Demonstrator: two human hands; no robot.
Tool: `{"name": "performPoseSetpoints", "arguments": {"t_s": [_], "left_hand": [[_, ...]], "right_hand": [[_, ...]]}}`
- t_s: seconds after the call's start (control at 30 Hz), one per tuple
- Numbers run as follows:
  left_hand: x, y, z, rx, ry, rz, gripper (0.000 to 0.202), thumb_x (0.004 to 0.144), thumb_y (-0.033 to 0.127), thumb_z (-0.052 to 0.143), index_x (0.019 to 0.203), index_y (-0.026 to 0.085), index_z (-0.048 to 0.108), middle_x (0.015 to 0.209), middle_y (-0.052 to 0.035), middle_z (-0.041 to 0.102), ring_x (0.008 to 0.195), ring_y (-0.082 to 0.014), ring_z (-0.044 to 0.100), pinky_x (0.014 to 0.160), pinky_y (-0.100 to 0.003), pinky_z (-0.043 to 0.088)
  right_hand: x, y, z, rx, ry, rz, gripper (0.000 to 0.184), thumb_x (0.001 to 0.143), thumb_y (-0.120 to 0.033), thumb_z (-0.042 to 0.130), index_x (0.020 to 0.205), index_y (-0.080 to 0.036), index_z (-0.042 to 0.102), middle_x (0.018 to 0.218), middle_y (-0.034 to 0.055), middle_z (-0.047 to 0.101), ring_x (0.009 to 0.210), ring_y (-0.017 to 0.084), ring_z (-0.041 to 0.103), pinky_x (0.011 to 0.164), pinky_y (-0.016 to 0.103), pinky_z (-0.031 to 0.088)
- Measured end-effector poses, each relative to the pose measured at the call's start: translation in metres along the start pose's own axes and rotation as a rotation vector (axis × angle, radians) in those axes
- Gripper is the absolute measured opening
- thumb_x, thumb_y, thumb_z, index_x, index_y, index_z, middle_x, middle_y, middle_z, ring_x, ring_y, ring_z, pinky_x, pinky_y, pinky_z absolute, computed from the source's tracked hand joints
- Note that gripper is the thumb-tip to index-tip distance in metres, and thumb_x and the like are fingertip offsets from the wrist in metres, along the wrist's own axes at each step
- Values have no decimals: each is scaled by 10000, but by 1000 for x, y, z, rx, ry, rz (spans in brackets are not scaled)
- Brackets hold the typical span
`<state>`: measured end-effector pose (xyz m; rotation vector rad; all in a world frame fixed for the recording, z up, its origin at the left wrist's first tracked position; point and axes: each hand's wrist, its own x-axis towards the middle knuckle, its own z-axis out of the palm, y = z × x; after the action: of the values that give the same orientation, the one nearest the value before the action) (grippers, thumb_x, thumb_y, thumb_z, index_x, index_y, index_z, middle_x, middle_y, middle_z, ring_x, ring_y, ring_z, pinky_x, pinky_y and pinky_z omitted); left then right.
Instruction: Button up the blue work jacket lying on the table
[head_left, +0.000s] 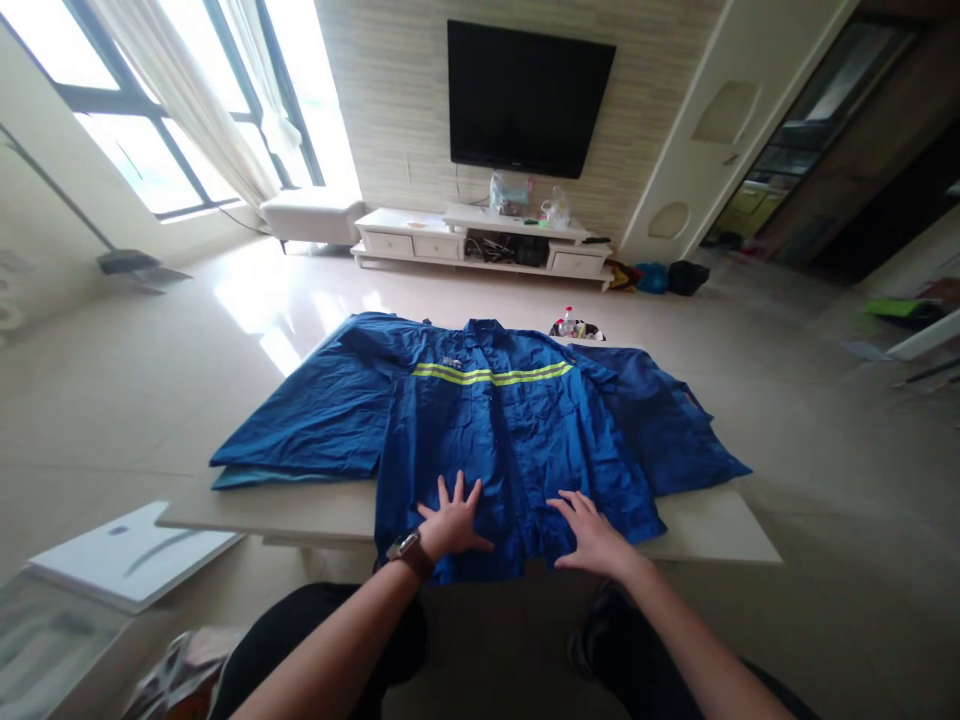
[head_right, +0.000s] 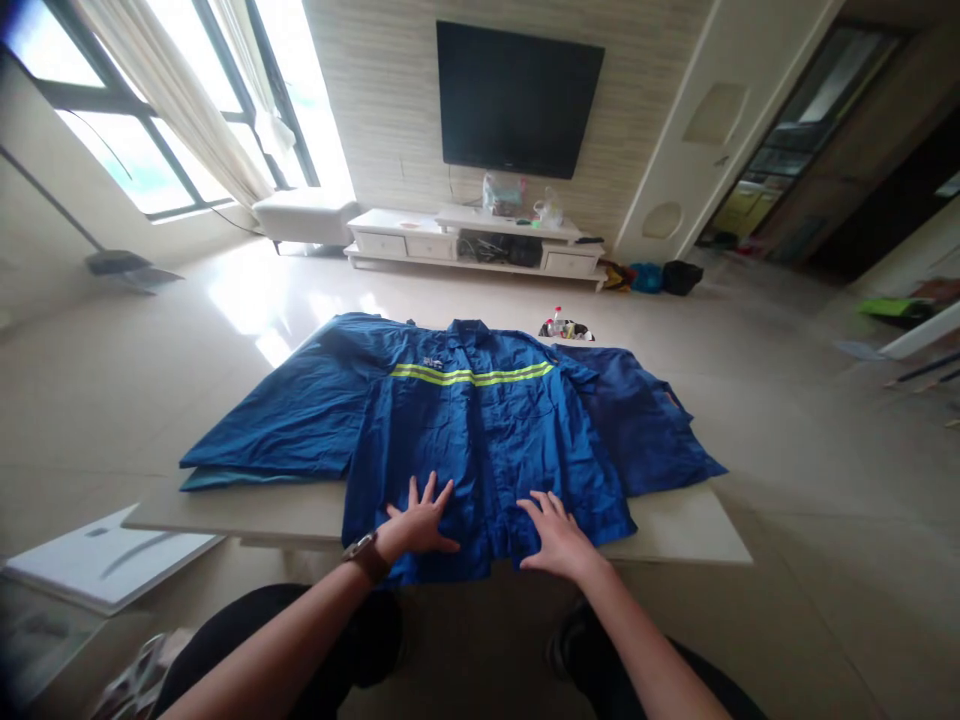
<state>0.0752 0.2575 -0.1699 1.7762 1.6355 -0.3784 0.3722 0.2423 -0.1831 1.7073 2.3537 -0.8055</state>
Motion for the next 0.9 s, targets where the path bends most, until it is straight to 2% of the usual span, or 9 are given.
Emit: {"name": "performPoseSetpoints", "arguments": {"t_s": [0.13,0.23,0.33,0.43,0.57,0.63,0.7,0.8,0.9], "left_hand": [[-1,11,7,21,111,22,1192,715,574,760,1641,247,82,1704,-196,-64,1537,-532,-60,1082,-843,219],[-6,25,12,23,138,90,1157,724,523,774,1636,254,114,1712,-190,15,1558,-491,-3,1146,-794,191],[-6,32,7,16,164,146,1050,728,480,779,1600,261,237,1685,-189,181,1538,-450,180,1156,-717,296],[-3,33,-11,43,248,175,796,752,423,754,1456,212,447,1519,-202,424,1373,-387,440,1038,-554,484],[-12,46,-19,24,236,253,299,812,349,673,1067,196,640,1137,-143,656,1075,-280,619,936,-390,502],[-25,62,1,-109,120,299,210,798,401,679,850,201,645,918,-100,681,912,-255,646,859,-369,495],[-38,82,38,-418,-78,272,328,759,499,709,712,191,607,723,-59,625,751,-222,625,728,-336,477],[-48,104,102,-1237,-530,-107,350,909,493,486,836,168,594,647,-12,573,493,-142,537,542,-281,407],[-44,106,138,-1836,-265,-526,165,950,315,464,931,159,517,706,18,565,506,-102,577,570,-237,458]], "right_hand": [[-6,-17,22,-132,51,23,1005,625,-156,804,1519,-376,401,1653,62,251,1544,402,143,1183,591,314],[-3,-23,14,-153,91,-33,854,692,-71,665,1482,-322,459,1573,90,404,1478,347,325,1130,517,397],[2,-24,-7,-65,62,-91,541,812,-150,634,1338,-265,592,1333,82,630,1248,260,577,1026,386,481],[6,-20,-27,23,52,-79,246,893,-297,646,1133,-272,698,1147,40,723,1082,227,670,936,319,505],[10,-13,-41,63,104,-23,189,945,-318,582,1001,-254,751,1050,51,759,1027,228,696,912,309,491],[14,-11,-45,113,146,-5,188,939,-320,588,977,-243,756,1019,58,764,994,228,700,898,308,484],[18,-10,-46,191,218,10,173,918,-343,618,945,-233,749,974,56,763,942,226,694,875,308,477],[25,-12,-47,349,339,23,190,881,-391,659,920,-215,722,889,41,742,841,203,663,826,296,465],[28,-17,-46,453,387,5,228,862,-420,667,929,-204,695,835,27,708,771,178,618,763,279,446]]}}
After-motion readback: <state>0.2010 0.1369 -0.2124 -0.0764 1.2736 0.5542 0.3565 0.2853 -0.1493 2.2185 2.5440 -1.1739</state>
